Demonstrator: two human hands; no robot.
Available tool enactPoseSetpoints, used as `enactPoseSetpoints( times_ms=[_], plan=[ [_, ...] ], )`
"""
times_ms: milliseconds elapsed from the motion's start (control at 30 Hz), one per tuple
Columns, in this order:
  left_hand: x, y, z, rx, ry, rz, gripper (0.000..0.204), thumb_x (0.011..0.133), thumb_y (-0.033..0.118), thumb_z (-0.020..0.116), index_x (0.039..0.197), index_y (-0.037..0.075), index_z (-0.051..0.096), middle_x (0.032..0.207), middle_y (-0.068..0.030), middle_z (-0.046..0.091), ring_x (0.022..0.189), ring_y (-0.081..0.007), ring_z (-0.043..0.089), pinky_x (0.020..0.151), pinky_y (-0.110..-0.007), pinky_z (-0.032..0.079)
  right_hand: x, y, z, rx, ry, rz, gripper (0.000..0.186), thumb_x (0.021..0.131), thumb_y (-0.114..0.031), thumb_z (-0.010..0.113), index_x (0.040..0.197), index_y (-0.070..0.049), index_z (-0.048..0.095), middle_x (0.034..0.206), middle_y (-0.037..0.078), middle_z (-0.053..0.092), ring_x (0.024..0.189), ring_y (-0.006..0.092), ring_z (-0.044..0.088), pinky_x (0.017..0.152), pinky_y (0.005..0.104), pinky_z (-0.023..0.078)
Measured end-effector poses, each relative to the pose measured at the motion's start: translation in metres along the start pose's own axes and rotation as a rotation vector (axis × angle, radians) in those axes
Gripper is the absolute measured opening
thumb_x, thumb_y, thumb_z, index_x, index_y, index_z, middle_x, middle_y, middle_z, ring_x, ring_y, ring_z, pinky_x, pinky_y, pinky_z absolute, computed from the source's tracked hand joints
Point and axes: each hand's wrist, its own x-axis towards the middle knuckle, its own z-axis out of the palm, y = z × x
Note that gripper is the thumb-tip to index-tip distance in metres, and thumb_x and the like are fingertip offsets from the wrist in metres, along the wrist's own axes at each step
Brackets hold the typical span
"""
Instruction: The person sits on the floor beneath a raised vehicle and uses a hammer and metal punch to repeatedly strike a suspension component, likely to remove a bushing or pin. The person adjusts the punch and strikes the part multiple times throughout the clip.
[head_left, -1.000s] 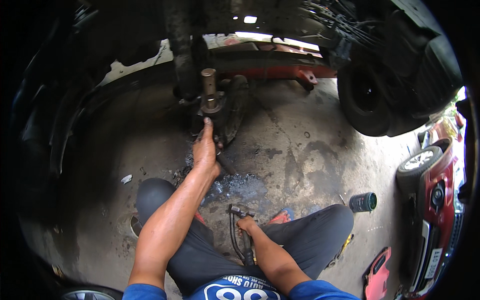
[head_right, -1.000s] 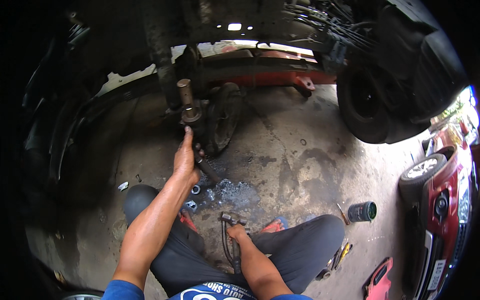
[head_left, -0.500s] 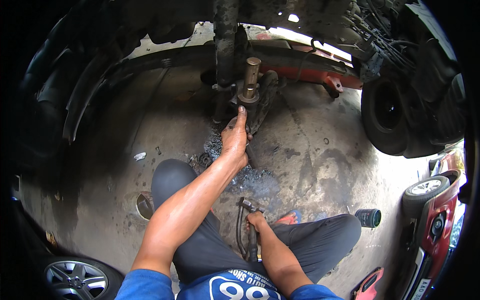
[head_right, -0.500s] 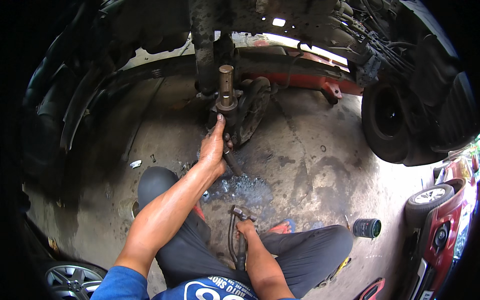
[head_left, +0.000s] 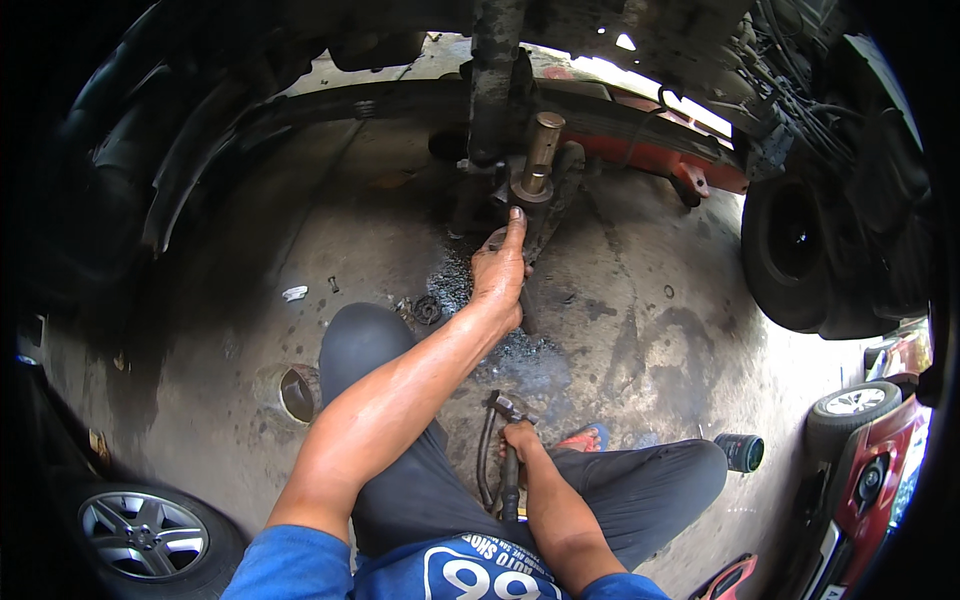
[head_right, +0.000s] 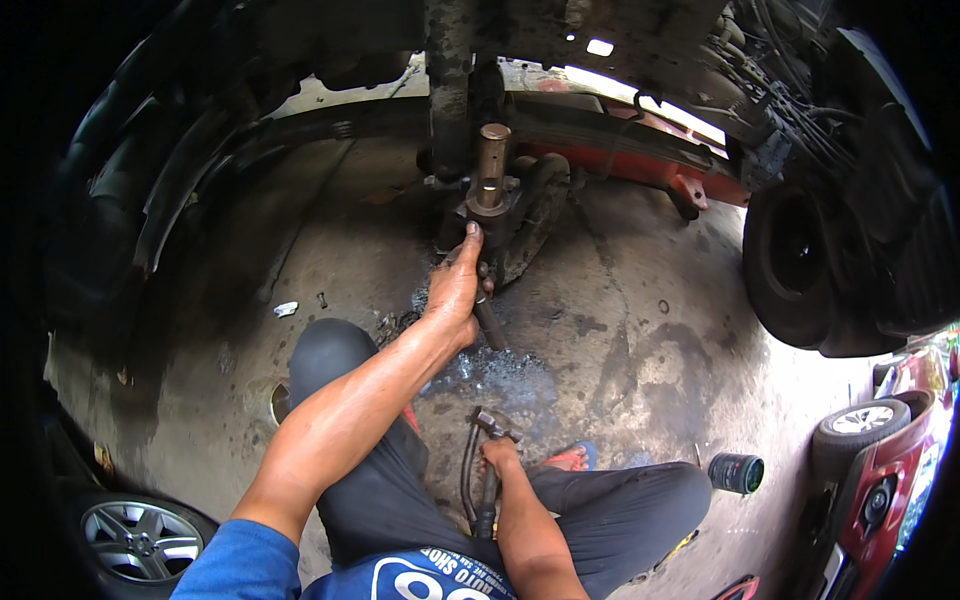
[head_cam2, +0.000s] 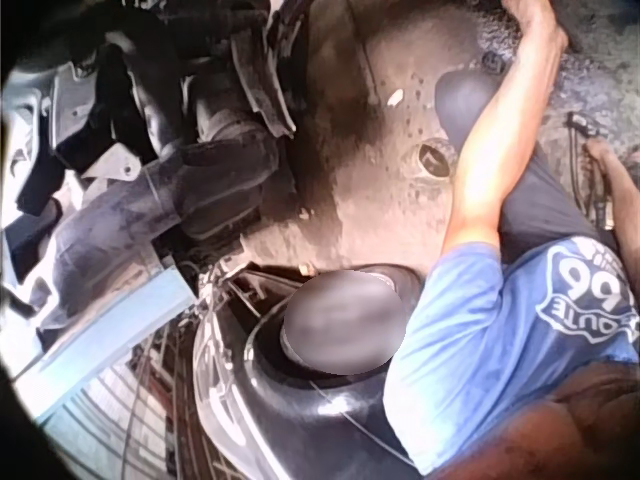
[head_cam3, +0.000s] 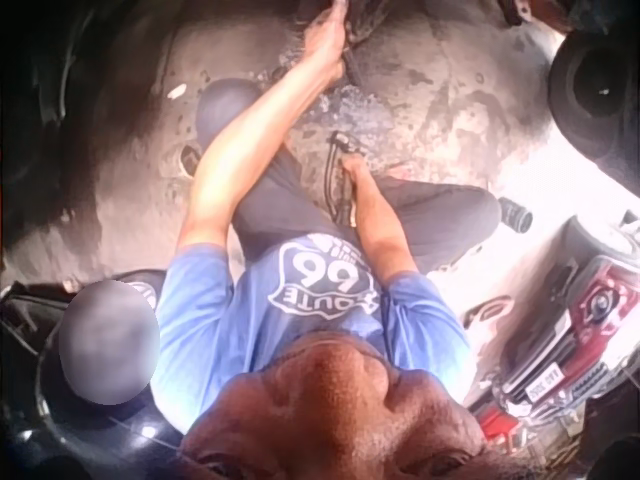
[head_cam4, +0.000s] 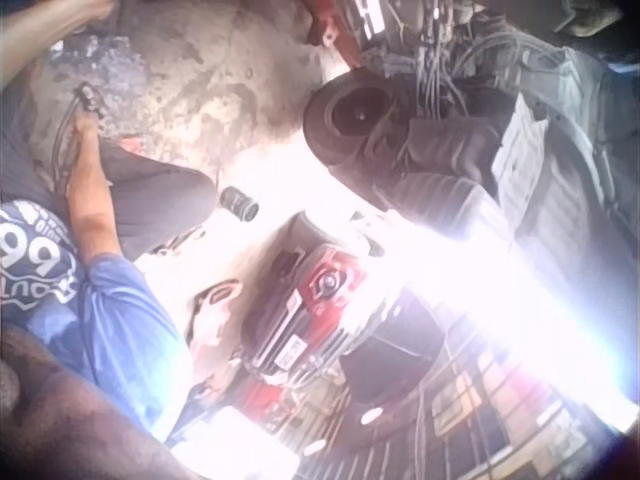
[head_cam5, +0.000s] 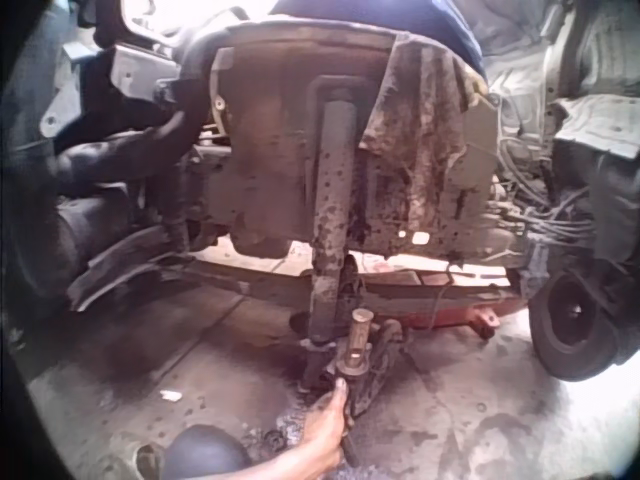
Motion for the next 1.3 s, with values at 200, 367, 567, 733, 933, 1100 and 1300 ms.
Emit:
enactPoseSetpoints(
  times_ms=[200,367,567,733,933,1100,1300],
  plan=[
    [0.002,-0.001,0.001,0.007,0.033,-0.018,0.046,0.091,0.05,0.07,0.105,0.007,0.063,0.073,0.0026,0.047,0.062,-0.0084,0.044,0.056,-0.024,0.039,0.019,0.012,-0.001,-0.016,-0.01,0.017,0.018,0.092,-0.005,0.05,0.085,0.006,0.062,0.072,0.017,0.06,0.059,0.0286,0.06,0.051,0.0437,0.054],
    [0.002,-0.001,0.001,0.029,0.027,-0.017,0.049,0.092,0.051,0.069,0.108,0.006,0.063,0.072,0.003,0.048,0.061,-0.0082,0.043,0.056,-0.025,0.04,-0.014,-0.031,-0.014,-0.968,0.094,-0.334,0.031,0.09,-0.018,0.059,0.103,0.009,0.065,0.103,0.031,0.068,0.102,0.0415,0.066,0.086,0.0452,0.054],
    [0.0,-0.001,0.002,0.027,0.039,0.011,0.049,0.092,0.053,0.068,0.103,0.005,0.066,0.072,0.0029,0.049,0.06,-0.0083,0.043,0.056,-0.025,0.04,-0.186,-0.269,-0.048,-0.116,0.486,-1.368,0.045,0.094,-0.03,0.069,0.125,0.001,0.061,0.108,0.018,0.071,0.098,0.0256,0.068,0.088,0.0383,0.053],
    [0.002,0.0,0.001,0.039,0.014,0.017,0.051,0.092,0.053,0.068,0.104,0.004,0.067,0.073,0.0025,0.05,0.06,-0.0086,0.043,0.057,-0.026,0.041,-0.309,-0.399,-0.021,-0.493,0.312,-1.809,0.043,0.085,-0.021,0.077,0.121,-0.002,0.066,0.104,0.014,0.073,0.09,0.0219,0.07,0.082,0.0328,0.054],
    [0.009,-0.005,-0.001,0.06,0.025,0.053,0.05,0.091,0.053,0.069,0.102,0.005,0.069,0.075,0.0024,0.05,0.062,-0.0087,0.043,0.057,-0.026,0.041,-0.366,-0.438,-0.012,-1.116,0.462,-1.564,0.039,0.086,-0.027,0.076,0.112,0.001,0.071,0.099,0.016,0.074,0.091,0.0227,0.071,0.085,0.034,0.054],
    [0.013,-0.01,-0.001,0.013,-0.005,0.068,0.046,0.092,0.052,0.069,0.095,0.006,0.068,0.07,0.0025,0.048,0.059,-0.009,0.042,0.056,-0.026,0.04,-0.384,-0.461,-0.012,-1.4,0.288,-1.543,0.029,0.085,-0.013,0.073,0.11,0.0,0.072,0.082,0.013,0.073,0.07,0.0192,0.067,0.068,0.034,0.056],
    [0.014,-0.01,-0.002,0.036,-0.004,0.091,0.046,0.092,0.051,0.068,0.096,0.005,0.067,0.068,0.0024,0.048,0.058,-0.0093,0.043,0.056,-0.027,0.04,-0.404,-0.467,-0.005,-1.547,0.243,-1.452,0.027,0.08,-0.004,0.072,0.106,-0.002,0.074,0.09,0.013,0.075,0.079,0.0217,0.07,0.075,0.0346,0.057]
  ],
)
